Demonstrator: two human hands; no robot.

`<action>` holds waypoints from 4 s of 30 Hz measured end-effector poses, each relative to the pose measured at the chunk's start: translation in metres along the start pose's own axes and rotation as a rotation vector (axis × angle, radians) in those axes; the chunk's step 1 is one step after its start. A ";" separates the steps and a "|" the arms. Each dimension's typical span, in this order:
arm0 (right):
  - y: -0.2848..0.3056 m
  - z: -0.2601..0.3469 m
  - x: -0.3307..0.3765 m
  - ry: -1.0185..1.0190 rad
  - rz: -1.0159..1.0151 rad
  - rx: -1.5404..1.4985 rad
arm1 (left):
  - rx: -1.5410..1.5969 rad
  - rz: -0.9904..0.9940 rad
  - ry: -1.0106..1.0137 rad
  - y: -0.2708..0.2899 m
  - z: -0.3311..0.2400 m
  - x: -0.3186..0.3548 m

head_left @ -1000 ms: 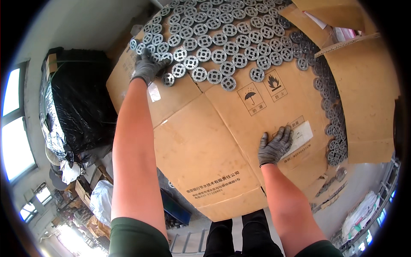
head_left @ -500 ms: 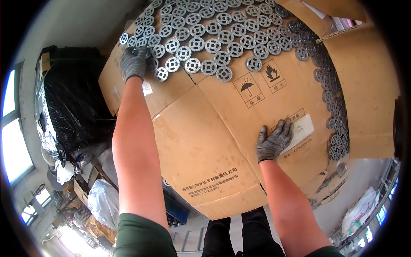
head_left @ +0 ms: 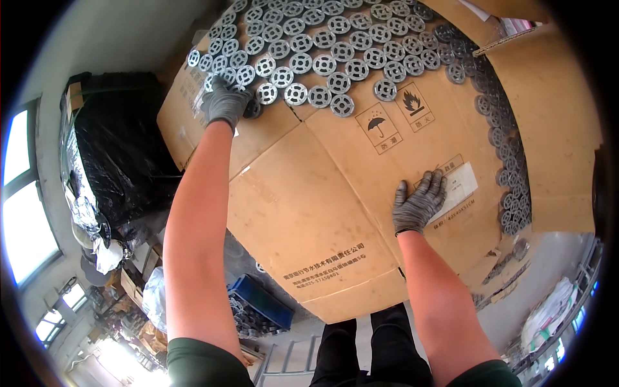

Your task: The person removes several sheets of cardboard to reveal a pile of circular stamped metal parts and then transfers groups of these parts into a blue plastic crate.

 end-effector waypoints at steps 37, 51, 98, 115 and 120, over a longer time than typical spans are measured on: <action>-0.003 0.008 0.004 -0.008 -0.029 -0.008 | 0.421 -0.274 0.025 -0.035 0.032 -0.035; -0.002 0.008 0.004 -0.053 0.022 -0.069 | 0.734 -0.113 -0.068 -0.024 0.027 -0.025; -0.006 0.001 0.008 -0.015 -0.092 0.108 | 0.050 -0.098 -0.065 -0.044 -0.007 0.140; -0.004 0.001 0.007 -0.055 -0.084 0.149 | 0.066 -0.089 -0.107 -0.047 -0.006 0.154; -0.009 -0.006 0.007 -0.023 -0.125 0.176 | 0.531 0.214 -0.057 -0.062 0.002 0.172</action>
Point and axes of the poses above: each hand's wrist, its own x-axis away from the middle knuckle, its own y-axis out of the back of the hand, z = x × y, the point moved 10 cm from there along -x, towards the middle knuckle, and after that the axes turned 13 degrees about -x, right-handed, at the moved point
